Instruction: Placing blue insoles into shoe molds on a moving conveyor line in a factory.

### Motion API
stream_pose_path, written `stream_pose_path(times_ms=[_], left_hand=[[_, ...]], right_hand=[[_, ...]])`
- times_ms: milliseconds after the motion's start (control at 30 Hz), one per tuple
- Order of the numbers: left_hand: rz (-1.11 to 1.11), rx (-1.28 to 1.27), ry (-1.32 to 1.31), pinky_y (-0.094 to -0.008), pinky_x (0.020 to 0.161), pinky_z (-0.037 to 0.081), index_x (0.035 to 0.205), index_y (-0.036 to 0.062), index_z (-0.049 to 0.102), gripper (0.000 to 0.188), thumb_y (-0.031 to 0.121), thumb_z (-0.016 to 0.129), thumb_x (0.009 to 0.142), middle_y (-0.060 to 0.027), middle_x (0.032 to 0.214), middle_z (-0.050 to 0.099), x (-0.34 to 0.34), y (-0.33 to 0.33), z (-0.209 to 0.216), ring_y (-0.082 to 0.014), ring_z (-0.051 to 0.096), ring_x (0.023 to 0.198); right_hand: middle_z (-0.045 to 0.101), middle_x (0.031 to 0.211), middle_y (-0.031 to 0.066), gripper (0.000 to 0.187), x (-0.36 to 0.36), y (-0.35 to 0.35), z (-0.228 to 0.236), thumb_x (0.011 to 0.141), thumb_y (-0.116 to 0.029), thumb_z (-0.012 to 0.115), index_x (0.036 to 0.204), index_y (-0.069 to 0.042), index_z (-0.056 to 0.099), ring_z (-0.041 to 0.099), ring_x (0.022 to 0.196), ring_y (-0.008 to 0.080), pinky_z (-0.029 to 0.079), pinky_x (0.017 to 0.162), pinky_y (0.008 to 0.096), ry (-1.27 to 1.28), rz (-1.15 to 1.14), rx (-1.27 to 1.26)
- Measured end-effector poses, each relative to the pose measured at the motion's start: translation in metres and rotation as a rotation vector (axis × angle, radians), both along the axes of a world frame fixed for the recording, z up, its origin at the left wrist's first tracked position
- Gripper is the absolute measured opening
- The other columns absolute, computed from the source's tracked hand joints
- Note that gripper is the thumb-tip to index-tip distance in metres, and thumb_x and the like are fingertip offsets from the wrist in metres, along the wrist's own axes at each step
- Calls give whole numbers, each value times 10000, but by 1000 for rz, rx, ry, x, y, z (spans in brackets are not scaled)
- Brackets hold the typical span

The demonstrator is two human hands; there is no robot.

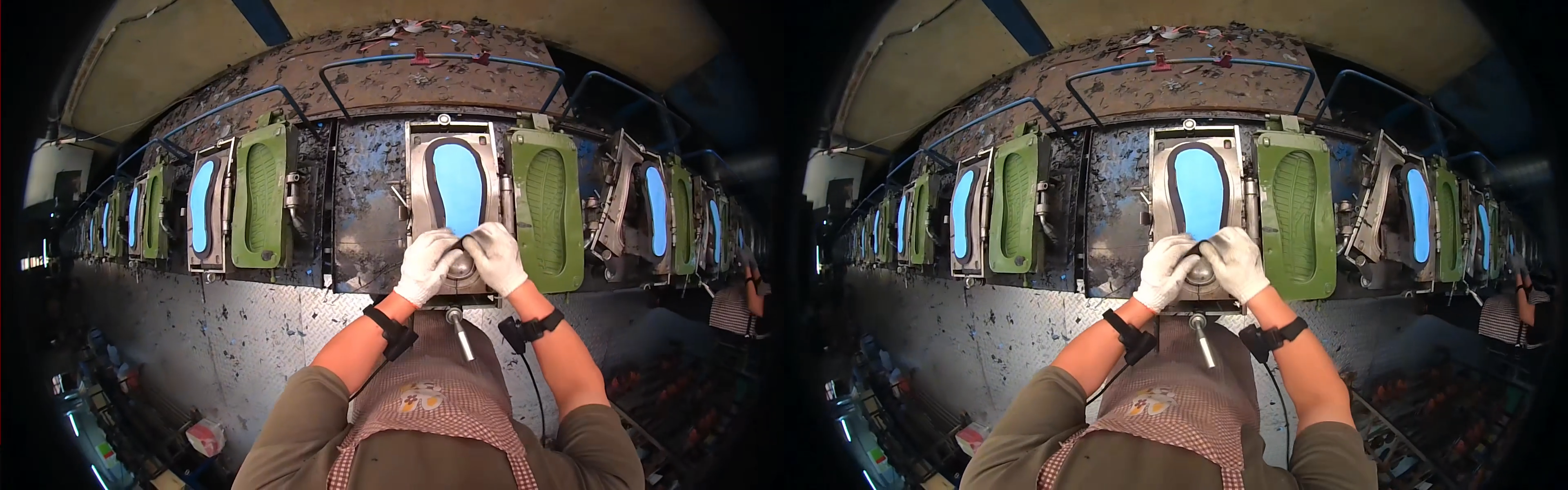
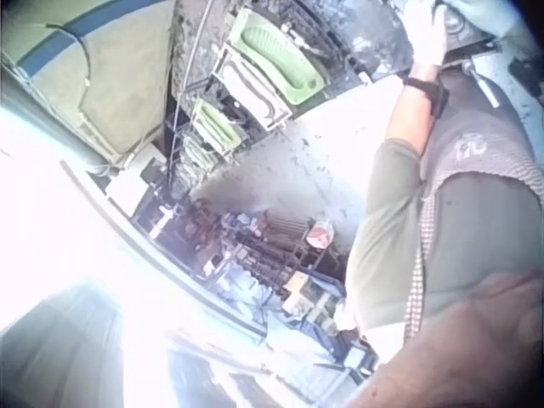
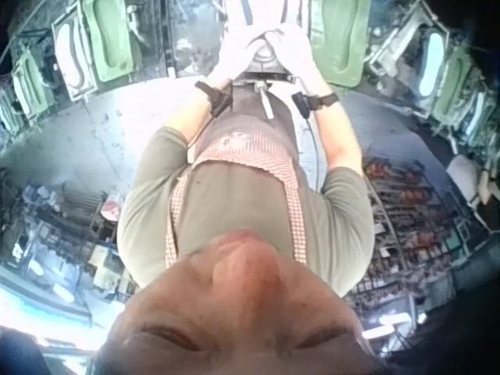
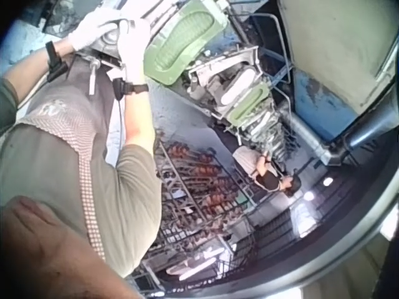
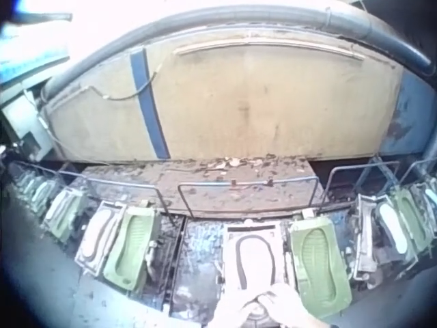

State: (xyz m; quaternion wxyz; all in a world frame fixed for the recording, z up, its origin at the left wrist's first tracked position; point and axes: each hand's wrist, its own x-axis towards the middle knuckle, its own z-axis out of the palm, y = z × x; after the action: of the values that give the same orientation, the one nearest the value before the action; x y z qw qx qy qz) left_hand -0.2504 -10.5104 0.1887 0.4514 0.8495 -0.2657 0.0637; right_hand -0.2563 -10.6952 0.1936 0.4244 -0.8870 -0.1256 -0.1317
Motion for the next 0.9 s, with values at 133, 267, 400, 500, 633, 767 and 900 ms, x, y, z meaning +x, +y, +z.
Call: stream_pose_path(times_ms=[133,267,400,500,633,767,900], left_hand=[[33,41,35,-389,912,508,1014,3,682,225,108,702,816,-163,1057,669,-9,4,1,-325,637,1030],[-209,129,-106,-442,969,475,1070,3,653,326,184,696,803,-170,1111,648,-2,20,2,-354,603,1099],[-224,207,-192,-437,953,478,1109,22,631,460,208,758,708,-154,1139,604,-10,15,6,-348,576,1112],[-293,194,-234,-438,936,481,1089,35,638,420,179,764,715,-143,1135,592,-7,18,-3,-337,576,1098],[-308,174,-216,-446,938,475,1048,31,641,379,176,760,719,-144,1135,582,-2,21,2,-338,567,1100],[-376,132,-209,-467,947,461,965,34,643,309,174,749,711,-142,1129,575,9,14,2,-337,547,1112],[-780,435,-367,-534,1105,308,1018,32,633,411,283,727,707,-162,1260,562,55,3,19,-345,462,1266]], right_hand=[[611,843,137,154,-8,-3,-7,861,-184,659,880,-31,647,590,850,337,478,746,424,124,48,93],[631,896,128,180,-18,-13,7,872,-224,661,903,-47,648,609,913,315,496,808,406,239,180,-40],[625,987,114,169,33,12,28,874,-219,635,964,-77,651,588,998,313,480,893,409,37,8,-169],[591,1045,126,262,114,52,16,840,-254,627,1041,-88,604,551,1033,326,458,906,438,-147,-154,-449],[587,1054,136,270,137,66,7,819,-244,616,1029,-77,586,546,1064,326,444,934,440,-9,-131,-536],[589,1182,160,359,136,49,5,852,-281,616,1130,-53,610,530,1135,353,407,1010,440,47,-178,-395],[545,1309,222,455,77,25,35,975,-336,478,1286,-16,564,485,1251,387,360,1078,444,203,-335,149]])
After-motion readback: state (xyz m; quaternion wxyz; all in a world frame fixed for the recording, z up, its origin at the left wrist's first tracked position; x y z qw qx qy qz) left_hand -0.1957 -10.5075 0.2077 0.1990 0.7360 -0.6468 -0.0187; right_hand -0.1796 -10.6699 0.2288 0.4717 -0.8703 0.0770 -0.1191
